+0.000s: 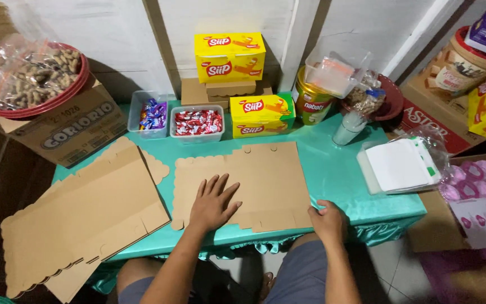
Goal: Folding flat cardboard sheets into boxes or trays
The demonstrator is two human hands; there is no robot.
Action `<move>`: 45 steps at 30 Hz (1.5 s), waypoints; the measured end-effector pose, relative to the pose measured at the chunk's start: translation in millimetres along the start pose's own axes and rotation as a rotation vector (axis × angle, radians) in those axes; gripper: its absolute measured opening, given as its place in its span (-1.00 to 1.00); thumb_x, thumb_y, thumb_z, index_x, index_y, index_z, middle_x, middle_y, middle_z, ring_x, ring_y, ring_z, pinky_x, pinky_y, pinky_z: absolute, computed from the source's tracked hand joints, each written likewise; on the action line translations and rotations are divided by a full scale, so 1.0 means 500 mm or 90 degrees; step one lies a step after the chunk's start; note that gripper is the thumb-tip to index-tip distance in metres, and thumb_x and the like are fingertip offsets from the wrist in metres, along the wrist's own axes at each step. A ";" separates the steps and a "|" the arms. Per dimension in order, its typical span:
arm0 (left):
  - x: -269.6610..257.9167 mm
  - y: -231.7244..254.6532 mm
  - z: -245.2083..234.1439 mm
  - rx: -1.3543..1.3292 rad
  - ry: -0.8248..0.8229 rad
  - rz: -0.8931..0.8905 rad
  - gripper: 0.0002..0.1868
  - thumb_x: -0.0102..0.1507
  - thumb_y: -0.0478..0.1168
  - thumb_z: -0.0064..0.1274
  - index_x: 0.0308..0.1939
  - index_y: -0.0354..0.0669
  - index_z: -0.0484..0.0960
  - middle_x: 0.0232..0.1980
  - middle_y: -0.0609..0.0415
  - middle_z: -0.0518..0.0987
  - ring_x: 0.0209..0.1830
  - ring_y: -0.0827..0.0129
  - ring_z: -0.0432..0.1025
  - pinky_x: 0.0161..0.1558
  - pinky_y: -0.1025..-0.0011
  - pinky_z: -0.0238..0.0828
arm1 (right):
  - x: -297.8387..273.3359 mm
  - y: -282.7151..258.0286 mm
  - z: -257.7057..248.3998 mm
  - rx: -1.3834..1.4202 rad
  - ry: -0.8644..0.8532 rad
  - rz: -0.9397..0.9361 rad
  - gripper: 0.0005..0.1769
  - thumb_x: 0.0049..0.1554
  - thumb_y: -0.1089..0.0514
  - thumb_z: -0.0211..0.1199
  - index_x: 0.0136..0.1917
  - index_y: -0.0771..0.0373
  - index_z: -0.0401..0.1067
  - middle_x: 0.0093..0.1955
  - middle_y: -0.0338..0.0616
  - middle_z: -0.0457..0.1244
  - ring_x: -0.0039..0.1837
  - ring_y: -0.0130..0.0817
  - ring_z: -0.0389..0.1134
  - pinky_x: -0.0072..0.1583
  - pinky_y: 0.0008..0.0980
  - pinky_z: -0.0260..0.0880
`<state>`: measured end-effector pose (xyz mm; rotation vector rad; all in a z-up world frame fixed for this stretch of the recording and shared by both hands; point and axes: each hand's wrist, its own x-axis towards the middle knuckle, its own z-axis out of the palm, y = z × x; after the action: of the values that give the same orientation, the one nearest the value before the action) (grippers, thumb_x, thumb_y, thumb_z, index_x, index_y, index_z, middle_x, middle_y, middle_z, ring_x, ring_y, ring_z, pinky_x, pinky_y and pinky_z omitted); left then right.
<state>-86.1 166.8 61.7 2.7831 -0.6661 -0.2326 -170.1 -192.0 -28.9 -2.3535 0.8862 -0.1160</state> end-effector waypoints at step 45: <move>0.008 -0.022 0.047 0.006 0.181 0.098 -0.40 0.36 0.31 -0.24 0.40 0.27 0.43 0.53 0.02 0.27 0.51 -0.03 0.09 0.45 -0.12 -0.12 | -0.144 -0.067 -0.006 -0.055 0.094 -0.541 -0.69 0.10 0.14 0.40 0.13 -0.13 0.65 -0.26 -0.29 0.11 -0.18 -0.18 0.13 -0.13 -0.18 0.23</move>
<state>-82.9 169.1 35.5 2.6818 -0.8018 0.1932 -207.6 -129.0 1.8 -2.6714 -0.1084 -0.6028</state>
